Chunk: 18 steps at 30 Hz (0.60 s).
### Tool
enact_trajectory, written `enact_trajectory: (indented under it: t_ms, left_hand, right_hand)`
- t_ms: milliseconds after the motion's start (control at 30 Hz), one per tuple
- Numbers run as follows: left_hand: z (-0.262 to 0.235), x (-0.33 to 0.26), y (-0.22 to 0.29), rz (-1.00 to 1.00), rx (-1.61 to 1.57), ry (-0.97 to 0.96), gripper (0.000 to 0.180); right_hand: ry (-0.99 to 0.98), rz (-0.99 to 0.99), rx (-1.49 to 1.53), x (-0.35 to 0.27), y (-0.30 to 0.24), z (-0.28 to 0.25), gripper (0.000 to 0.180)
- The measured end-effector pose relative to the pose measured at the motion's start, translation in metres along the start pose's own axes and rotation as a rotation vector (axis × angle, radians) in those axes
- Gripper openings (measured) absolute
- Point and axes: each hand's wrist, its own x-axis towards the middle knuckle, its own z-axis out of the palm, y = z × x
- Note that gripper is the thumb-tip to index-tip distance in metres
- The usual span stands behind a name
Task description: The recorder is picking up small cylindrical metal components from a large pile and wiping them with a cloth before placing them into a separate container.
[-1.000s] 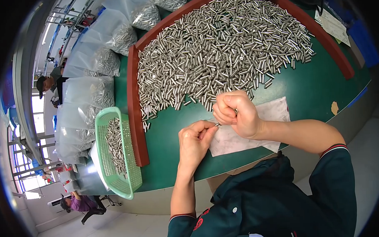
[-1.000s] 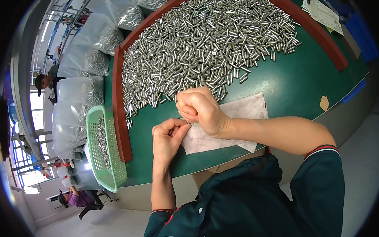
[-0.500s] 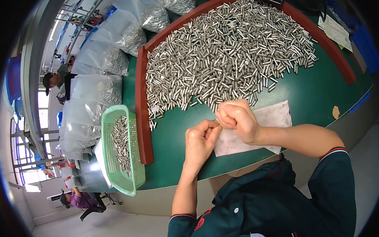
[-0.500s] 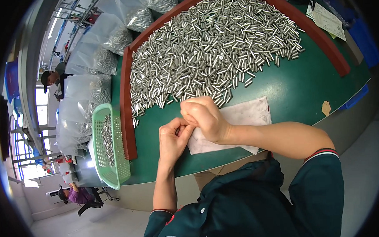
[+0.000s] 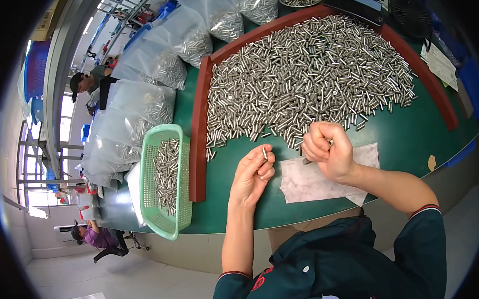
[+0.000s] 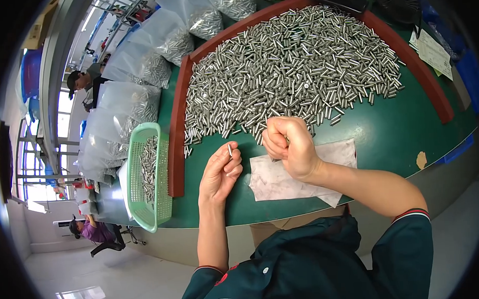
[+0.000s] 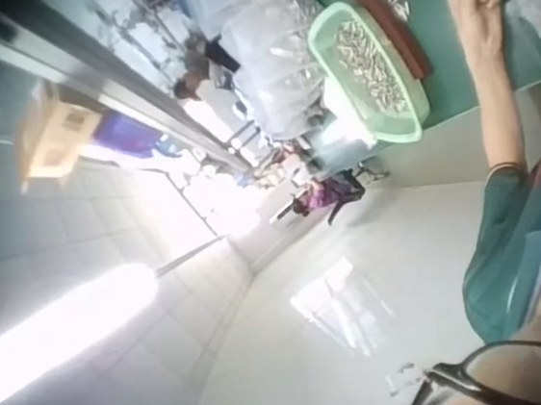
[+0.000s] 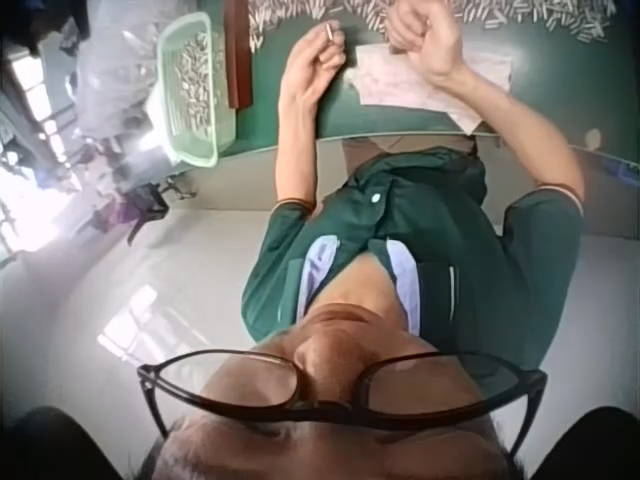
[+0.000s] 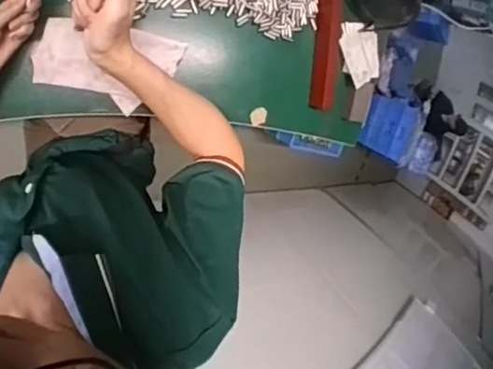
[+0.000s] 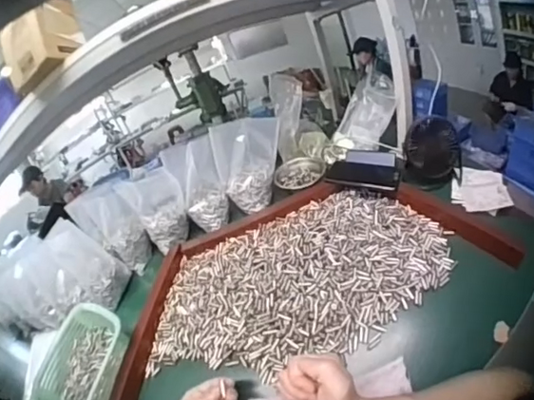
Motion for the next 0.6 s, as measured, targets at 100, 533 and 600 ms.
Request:
enact_trajectory:
  t_ms: [100,533,600]
  left_hand:
    - [0.005,0.000,0.001,0.025,0.042,0.062,0.018]
    - [0.004,0.031,0.000,0.660,1.694,0.439,0.009]
    - [0.004,0.032,-0.001,0.764,1.704,0.432,0.007]
  right_hand:
    - [0.002,-0.002,0.009,0.001,-0.001,-0.001,0.035]
    - [-0.004,0.000,-0.007,0.000,-0.001,-0.002,0.034]
    - [-0.012,-0.005,-0.023,0.000,-0.001,-0.001,0.034]
